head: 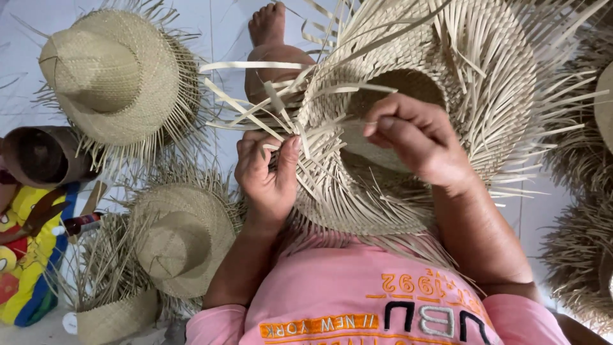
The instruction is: Finishing the brim of a straw hat by weaving and tucking in loose straw strands.
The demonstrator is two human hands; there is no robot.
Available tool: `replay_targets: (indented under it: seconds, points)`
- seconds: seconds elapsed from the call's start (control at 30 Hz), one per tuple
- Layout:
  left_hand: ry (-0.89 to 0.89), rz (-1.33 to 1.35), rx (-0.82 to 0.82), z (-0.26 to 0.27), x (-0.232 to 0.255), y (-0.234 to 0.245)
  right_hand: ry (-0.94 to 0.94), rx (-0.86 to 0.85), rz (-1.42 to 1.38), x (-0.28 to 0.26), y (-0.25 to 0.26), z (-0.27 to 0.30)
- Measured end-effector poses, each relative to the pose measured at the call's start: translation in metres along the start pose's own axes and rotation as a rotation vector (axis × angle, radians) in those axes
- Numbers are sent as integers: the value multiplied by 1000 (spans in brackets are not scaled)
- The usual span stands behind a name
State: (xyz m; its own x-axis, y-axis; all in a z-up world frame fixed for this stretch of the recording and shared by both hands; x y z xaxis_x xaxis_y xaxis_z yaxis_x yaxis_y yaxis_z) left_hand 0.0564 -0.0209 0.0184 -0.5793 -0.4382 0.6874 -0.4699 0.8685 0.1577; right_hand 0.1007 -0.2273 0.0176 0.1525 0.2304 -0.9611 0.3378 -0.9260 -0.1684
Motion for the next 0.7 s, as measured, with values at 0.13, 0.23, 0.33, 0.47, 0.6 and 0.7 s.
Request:
replay_targets:
  seconds: [0.13,0.23,0.33,0.47,0.6,0.7]
  points:
    - [-80,-100,10,2,-1,-2,-178,28,41,6,-32,7]
    - [-43,-168,-69,-6,8,-7,-151,227,-633,4,78,64]
    - [44,-203,-125,-2,7,-9,-11,471,-884,-9,182,152]
    - [44,-140,-60,5,-7,-11,69,393,227,-72,107,124]
    - [69,-141,-69,4,-9,-19,114,284,1018,-81,41,71]
    - [99,-132,-80,5,-14,-23,74,29,932,-55,34,55]
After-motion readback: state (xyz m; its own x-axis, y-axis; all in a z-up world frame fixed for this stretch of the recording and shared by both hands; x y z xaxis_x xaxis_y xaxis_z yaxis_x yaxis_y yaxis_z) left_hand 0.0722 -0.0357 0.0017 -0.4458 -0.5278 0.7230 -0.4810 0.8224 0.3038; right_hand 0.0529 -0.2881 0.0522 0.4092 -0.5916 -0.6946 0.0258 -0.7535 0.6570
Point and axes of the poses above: each hand's wrist, its own z-axis away from the middle knuckle, its own y-axis out of the back of the hand, x = y × z, the point moved 9 cm from there along -z, towards the middle knuckle, and after that the axes turned 5 degrees about x, right-handed, at the moved point
